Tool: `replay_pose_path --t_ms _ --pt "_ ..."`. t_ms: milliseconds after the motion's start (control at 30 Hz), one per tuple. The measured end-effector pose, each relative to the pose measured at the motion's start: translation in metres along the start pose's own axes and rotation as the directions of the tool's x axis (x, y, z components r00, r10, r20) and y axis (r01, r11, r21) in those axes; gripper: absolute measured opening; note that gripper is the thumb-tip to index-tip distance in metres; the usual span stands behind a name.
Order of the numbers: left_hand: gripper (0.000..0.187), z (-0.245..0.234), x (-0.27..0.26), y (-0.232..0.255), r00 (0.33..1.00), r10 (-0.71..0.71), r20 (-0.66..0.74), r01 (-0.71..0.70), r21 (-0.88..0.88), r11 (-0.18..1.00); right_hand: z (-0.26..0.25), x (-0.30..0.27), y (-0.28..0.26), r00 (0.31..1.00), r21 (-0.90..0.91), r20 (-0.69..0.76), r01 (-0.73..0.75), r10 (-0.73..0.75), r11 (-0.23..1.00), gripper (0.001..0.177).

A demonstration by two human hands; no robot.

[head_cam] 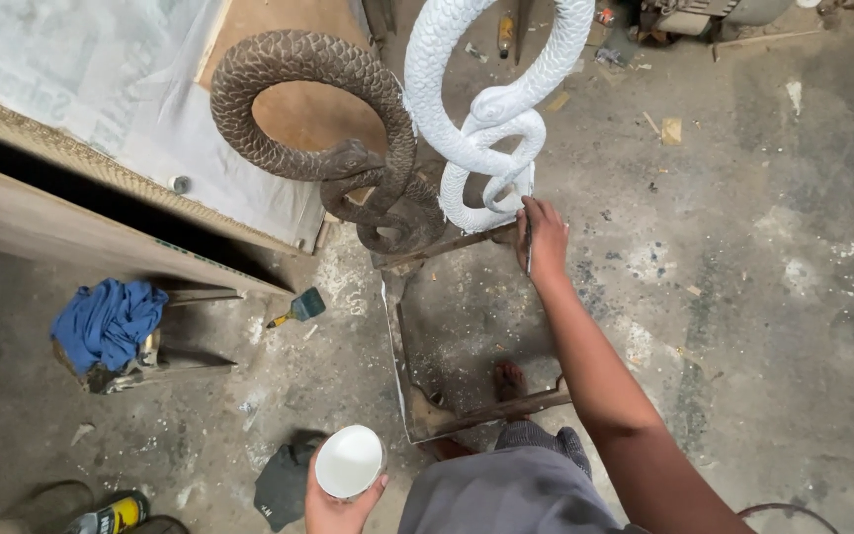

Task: The person paints a coiled snake sculpture white using a paintbrush and a small container of paint. They repeatedly dip the brush into the container and apply paint to the textured surface of the sculpture, which is mounted on a wooden stand.

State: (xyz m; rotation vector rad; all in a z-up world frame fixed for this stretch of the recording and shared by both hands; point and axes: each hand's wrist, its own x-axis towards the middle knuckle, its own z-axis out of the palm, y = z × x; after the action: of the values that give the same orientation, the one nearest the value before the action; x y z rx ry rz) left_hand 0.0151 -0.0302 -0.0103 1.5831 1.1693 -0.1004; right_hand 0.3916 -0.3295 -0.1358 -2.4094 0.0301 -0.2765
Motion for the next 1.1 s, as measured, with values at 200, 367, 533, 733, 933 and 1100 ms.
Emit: replay_pose_path --t_ms 200,367,533,733,933,1100 --pt "0.092 -0.002 -0.009 0.007 0.998 0.048 0.036 -0.051 0.095 0.994 -0.012 0.012 -0.008 0.994 0.037 0.000 0.110 -0.110 0.993 0.038" --pt "0.092 0.000 -0.001 -0.004 0.991 0.125 0.050 -0.128 0.047 0.991 -0.015 0.012 -0.022 0.995 -0.043 0.055 0.090 -0.087 0.995 0.037" --pt "0.090 0.000 -0.003 0.005 0.993 0.091 0.069 -0.095 0.060 0.994 -0.006 0.027 -0.019 0.984 -0.051 0.123 0.138 -0.131 0.989 0.026" --pt "0.092 0.001 0.004 0.005 0.994 0.094 0.054 -0.096 0.039 0.995 -0.007 0.019 0.008 0.983 -0.007 0.028 0.183 -0.183 0.983 0.030" --pt "0.093 0.002 0.007 -0.002 0.991 0.114 0.064 -0.114 -0.001 0.993 -0.023 0.016 -0.003 0.987 -0.005 0.098 0.127 -0.126 0.992 0.035" --pt "0.089 0.003 0.010 0.008 0.958 0.240 0.160 -0.232 -0.064 0.971 -0.096 -0.018 -0.042 0.989 0.227 0.131 0.037 -0.068 0.973 0.033"
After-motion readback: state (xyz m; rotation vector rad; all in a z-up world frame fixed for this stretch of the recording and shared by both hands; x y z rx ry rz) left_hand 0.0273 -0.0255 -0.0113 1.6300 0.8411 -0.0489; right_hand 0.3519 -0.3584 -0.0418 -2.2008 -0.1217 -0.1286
